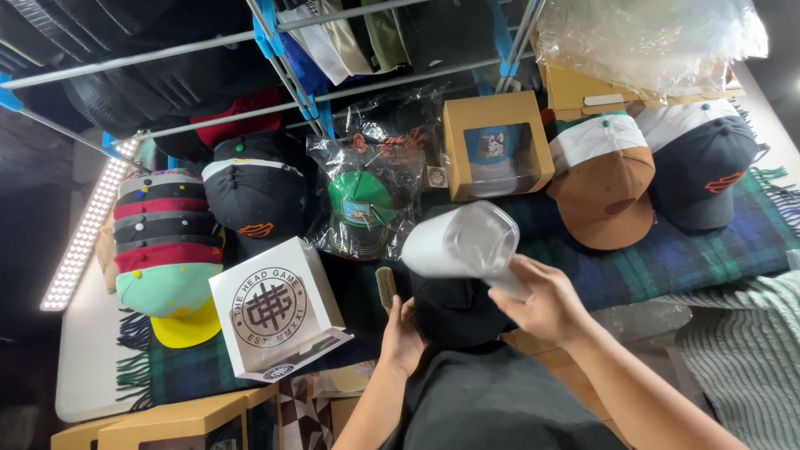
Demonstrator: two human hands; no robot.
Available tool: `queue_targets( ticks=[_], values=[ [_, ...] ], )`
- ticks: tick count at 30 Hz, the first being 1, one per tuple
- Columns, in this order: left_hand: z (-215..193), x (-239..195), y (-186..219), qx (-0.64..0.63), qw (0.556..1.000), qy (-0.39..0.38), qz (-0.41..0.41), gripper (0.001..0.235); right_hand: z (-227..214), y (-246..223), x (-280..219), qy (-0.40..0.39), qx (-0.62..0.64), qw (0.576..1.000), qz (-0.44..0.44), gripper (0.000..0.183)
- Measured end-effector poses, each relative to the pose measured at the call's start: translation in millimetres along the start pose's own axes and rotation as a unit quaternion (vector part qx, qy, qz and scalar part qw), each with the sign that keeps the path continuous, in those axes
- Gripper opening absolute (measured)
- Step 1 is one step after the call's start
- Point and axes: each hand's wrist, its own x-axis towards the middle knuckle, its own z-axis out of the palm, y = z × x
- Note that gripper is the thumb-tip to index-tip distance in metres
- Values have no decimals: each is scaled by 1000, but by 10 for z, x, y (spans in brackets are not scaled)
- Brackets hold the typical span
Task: The person cleans a black baseball cap using a brush and a handheld steamer. They brush the cap's surface, apply steam, and then place the cap on a wooden head form to shape it.
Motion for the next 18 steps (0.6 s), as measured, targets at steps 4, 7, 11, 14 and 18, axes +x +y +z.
queue_targets(
  ticks=[4,7,11,14,18],
  values=[
    [-50,-31,58,-26,1000,16,-5,50,294,-75,-294,47,-62,990,-116,36],
    [139,-169,161,61,998,11,-1,64,443,-37,-490,5,-12,994,-110,40],
    [12,-133,168,33,994,99,-16,50,628,18,-808,-4,-94,987,-129,55],
    [2,-115,192,16,995,87,-43,61,719,63,-1025,-9,-91,990,-112,59],
    [27,-125,180,48,997,54,-4,67,725,139,-1220,3,-124,986,-111,46]
  ],
)
